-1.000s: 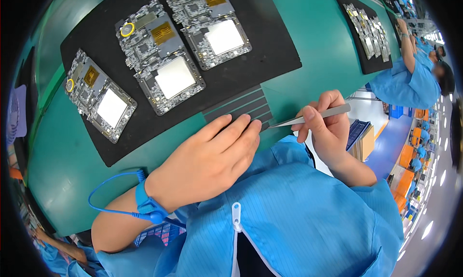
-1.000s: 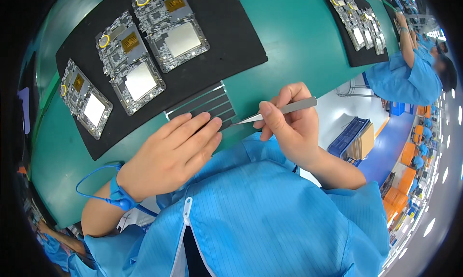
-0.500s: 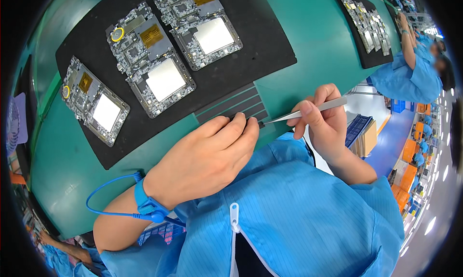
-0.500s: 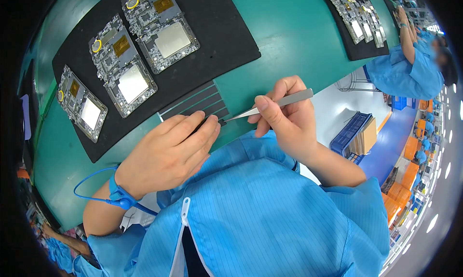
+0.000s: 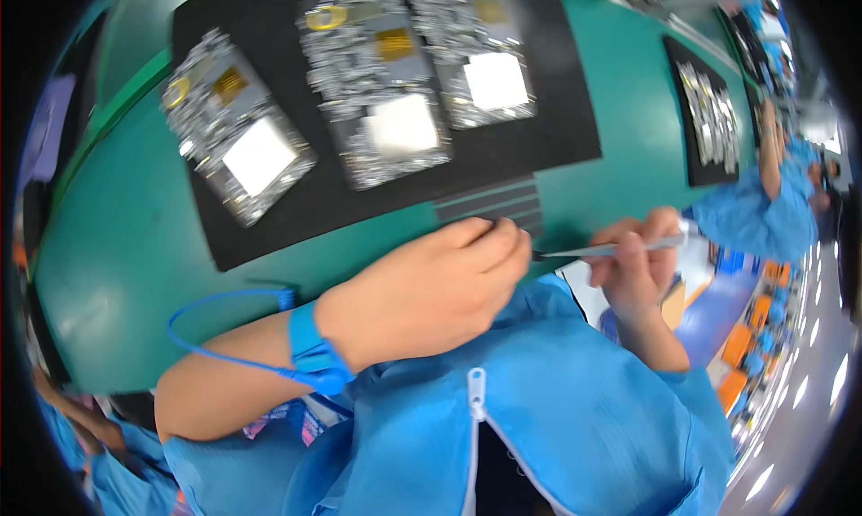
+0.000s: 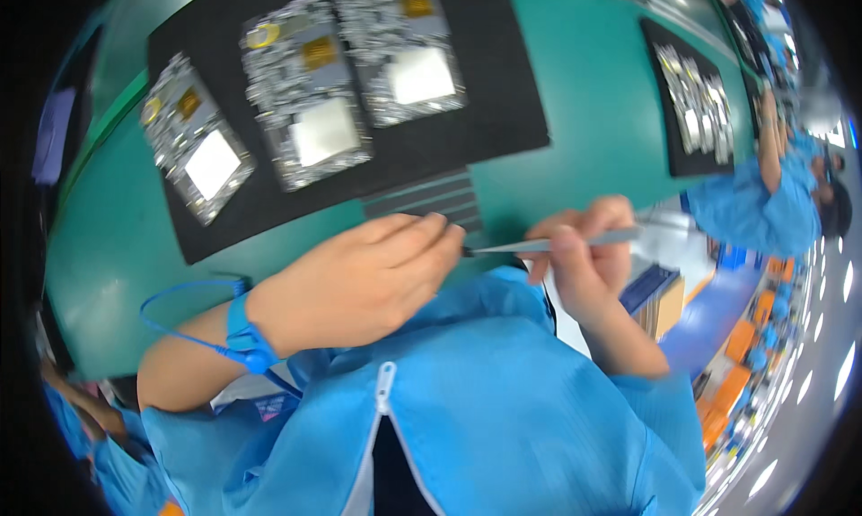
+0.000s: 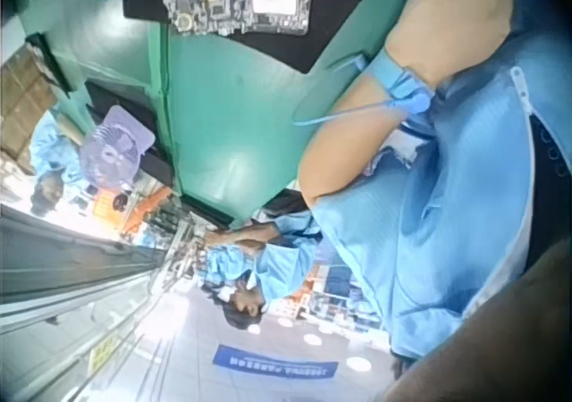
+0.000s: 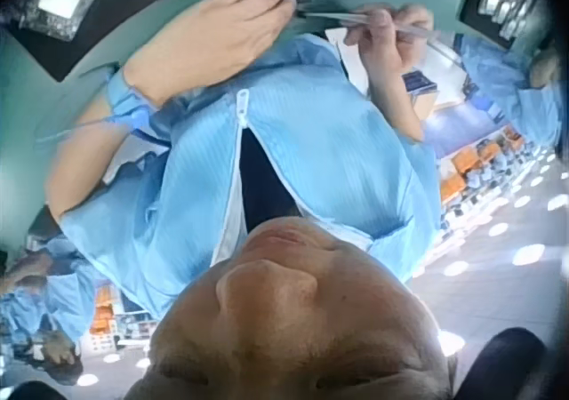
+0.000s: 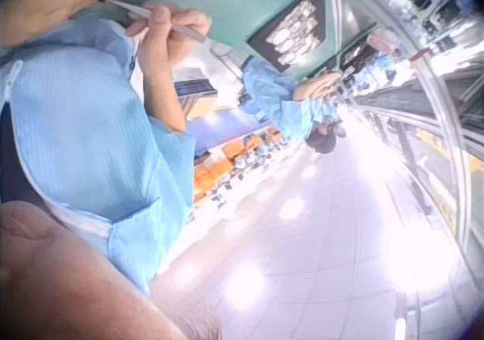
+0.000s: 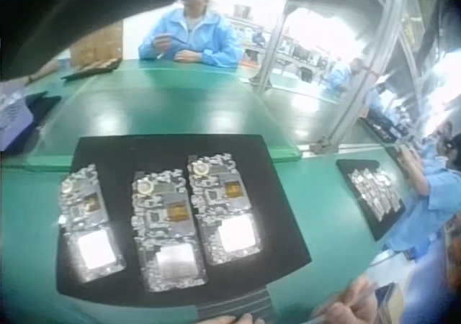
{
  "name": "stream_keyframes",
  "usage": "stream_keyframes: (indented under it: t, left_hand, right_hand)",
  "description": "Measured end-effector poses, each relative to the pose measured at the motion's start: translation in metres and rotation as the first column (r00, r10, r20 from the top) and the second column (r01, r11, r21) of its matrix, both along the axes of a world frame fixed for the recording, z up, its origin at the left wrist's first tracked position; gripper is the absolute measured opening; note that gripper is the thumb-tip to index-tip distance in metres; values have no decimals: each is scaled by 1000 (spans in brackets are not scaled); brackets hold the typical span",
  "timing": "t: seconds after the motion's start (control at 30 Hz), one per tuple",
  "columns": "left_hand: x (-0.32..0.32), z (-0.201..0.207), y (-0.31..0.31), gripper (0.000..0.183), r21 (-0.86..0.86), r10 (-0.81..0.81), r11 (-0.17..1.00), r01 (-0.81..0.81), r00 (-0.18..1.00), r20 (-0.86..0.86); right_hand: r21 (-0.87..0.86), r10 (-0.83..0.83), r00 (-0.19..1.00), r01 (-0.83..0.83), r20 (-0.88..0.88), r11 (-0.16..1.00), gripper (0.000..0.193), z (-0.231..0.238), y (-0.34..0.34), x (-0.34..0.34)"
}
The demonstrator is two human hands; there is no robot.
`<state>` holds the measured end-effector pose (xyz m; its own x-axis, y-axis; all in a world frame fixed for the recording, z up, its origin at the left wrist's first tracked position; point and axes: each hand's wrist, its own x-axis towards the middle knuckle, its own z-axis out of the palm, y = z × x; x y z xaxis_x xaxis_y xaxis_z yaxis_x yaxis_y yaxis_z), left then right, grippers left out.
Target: The person uses tweezers to pick small rectangular components from a strip and places them onto circuit boards. The person repeatedly picks components and places them on the boards, moving the boards along the assembly line as needed.
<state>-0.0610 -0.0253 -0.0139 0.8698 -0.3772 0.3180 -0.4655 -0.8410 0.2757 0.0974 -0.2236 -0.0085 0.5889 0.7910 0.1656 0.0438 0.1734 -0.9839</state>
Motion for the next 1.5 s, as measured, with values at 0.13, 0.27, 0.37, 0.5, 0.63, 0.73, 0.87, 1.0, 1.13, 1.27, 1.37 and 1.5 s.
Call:
stream_keyframes:
  t: [0.13,0.27,0.37,0.5,0.63,0.73,0.87,1.0,1.13,1.27,1.37,1.5]
  left_hand:
    - [-22,8,10,32,-33,45,999,-43,997,67]
    - [-73,32,51,31,-99,364,929,-357,929,62]
    - [-97,17,86,36,-46,668,737,-674,717,199]
    - [-104,10,94,37,-36,704,700,-713,681,203]
    - [-105,2,98,35,-107,705,706,-700,680,203]
    - [-108,-2,99,37,-129,708,704,-699,676,202]
    - [-112,-3,99,38,-129,715,697,-705,671,195]
    - [-112,-2,99,37,-120,722,690,-714,667,186]
    - [-110,-3,99,37,-110,724,686,-719,660,200]
    - [-111,-1,98,37,-93,725,684,-723,660,197]
    - [-110,-1,98,38,-86,723,686,-723,663,195]
    - [-110,-1,98,38,-82,723,685,-724,662,198]
  right_hand:
    - [49,-122,987,127,-100,991,6,16,30,15]
    - [-30,-15,959,6,-282,1000,9,37,98,3]
    - [-82,99,950,-129,-298,988,11,35,158,-20]
    - [-114,263,926,-302,-271,946,20,30,225,-46]
    - [-149,297,930,-332,-217,931,22,18,249,-63]
    - [-159,283,937,-317,-204,935,22,14,249,-64]
    - [-223,305,921,-358,-241,907,23,21,251,-62]
    - [-187,295,931,-335,-215,923,21,15,252,-64]
    - [-183,298,928,-341,-224,922,20,14,252,-63]
    - [-200,297,919,-352,-261,914,20,20,253,-62]
    - [-203,293,917,-352,-270,914,21,21,252,-62]
    - [-198,296,921,-349,-254,916,21,21,252,-62]
